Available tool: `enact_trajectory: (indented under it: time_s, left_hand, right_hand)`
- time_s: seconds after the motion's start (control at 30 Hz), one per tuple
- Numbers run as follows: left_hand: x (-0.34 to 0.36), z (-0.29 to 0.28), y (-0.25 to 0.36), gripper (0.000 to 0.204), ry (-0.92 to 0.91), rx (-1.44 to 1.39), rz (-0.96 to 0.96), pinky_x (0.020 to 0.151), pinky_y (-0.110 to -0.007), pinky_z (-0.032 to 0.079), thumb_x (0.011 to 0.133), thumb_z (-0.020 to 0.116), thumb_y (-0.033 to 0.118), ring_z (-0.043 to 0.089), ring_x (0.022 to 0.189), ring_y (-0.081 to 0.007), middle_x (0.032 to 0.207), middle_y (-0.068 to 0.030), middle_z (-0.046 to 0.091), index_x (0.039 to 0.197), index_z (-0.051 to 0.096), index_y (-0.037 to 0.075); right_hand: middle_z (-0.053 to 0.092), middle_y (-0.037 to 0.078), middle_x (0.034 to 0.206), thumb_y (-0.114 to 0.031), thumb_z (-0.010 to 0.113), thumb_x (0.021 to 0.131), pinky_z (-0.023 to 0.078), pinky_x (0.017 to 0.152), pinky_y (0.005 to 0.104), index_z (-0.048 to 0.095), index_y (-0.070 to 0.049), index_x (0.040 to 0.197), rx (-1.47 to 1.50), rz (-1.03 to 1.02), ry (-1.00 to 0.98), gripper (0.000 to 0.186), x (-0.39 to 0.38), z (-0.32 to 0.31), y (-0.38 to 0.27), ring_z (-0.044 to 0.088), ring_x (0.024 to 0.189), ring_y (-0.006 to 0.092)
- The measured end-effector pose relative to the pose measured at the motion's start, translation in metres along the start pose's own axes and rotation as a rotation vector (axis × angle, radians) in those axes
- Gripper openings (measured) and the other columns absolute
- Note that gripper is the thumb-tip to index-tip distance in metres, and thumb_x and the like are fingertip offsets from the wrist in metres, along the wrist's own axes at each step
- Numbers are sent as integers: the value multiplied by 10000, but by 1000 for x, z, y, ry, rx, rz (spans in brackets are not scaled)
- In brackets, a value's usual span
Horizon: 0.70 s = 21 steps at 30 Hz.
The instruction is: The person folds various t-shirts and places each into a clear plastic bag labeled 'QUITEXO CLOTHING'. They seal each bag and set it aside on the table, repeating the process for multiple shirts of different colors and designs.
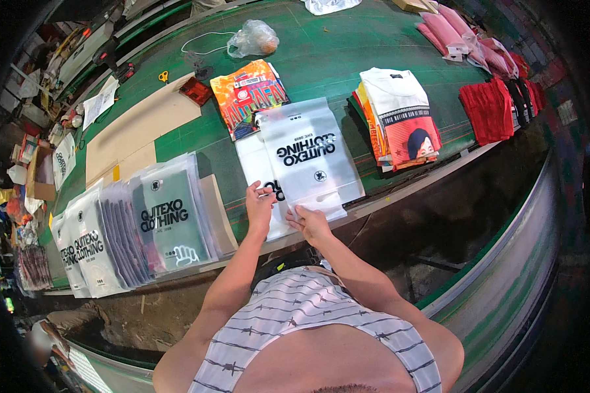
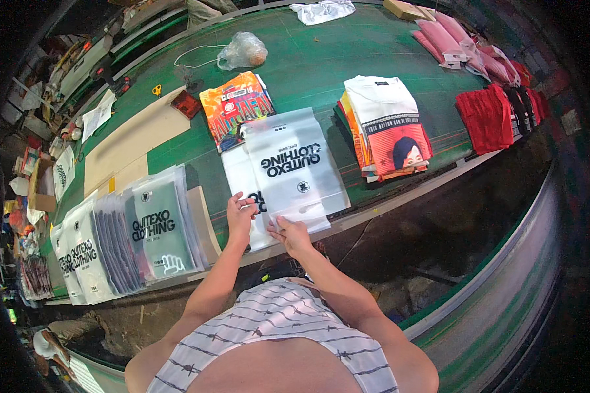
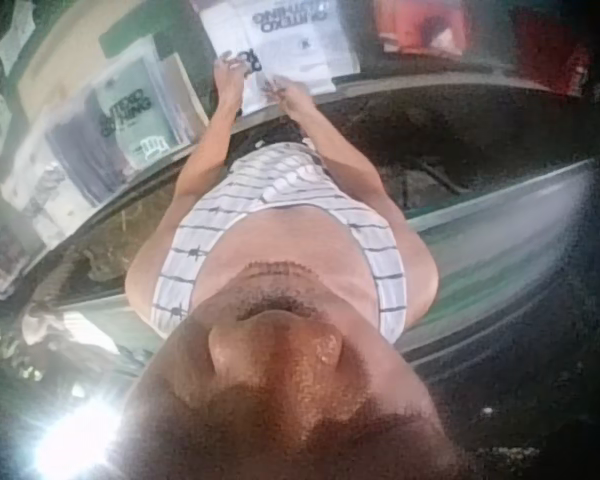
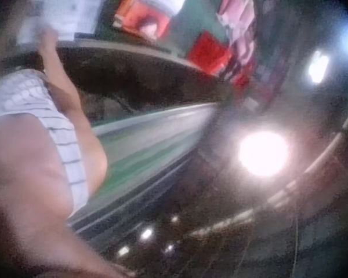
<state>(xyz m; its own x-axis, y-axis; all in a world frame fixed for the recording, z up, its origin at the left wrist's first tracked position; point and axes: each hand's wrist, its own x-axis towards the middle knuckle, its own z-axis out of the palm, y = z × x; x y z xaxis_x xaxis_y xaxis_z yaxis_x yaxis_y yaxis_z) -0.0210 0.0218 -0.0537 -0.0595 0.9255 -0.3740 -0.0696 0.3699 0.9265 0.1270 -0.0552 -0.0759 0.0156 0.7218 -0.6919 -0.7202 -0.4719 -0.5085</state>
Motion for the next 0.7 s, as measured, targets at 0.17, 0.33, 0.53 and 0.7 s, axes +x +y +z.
enact_trajectory:
  time_s: [0.17,0.33,0.53,0.7]
  left_hand:
    - [-28,44,-2,459,-120,74,103,683,-266,498,899,638,-18,630,790,-128,1051,-89,642,1333,488,-26]
    - [-44,106,8,387,-182,23,9,613,-253,490,948,633,36,652,749,-122,1013,-74,649,1313,513,-12]
    - [-56,209,-1,318,-243,-3,2,640,-269,493,961,635,50,656,757,-136,978,-74,669,1257,549,-31]
    - [-75,284,0,208,-272,-97,-71,659,-269,498,961,668,52,657,756,-134,949,-62,693,1152,619,-13]
  right_hand:
    - [723,141,941,-355,587,1042,602,688,363,623,-7,1026,-83,276,-53,350,-1,-10,-24,745,799,263]
    - [720,80,821,-330,667,992,525,597,310,688,-5,974,-521,116,-99,326,-44,-42,-91,705,702,209]
    - [671,120,828,-64,759,871,534,619,379,687,-31,984,-1138,-1319,89,138,-59,-126,-221,669,682,272]
    - [625,150,1156,33,741,778,490,908,443,719,-42,1051,-1572,-1602,202,284,-65,-174,-328,602,1117,353]
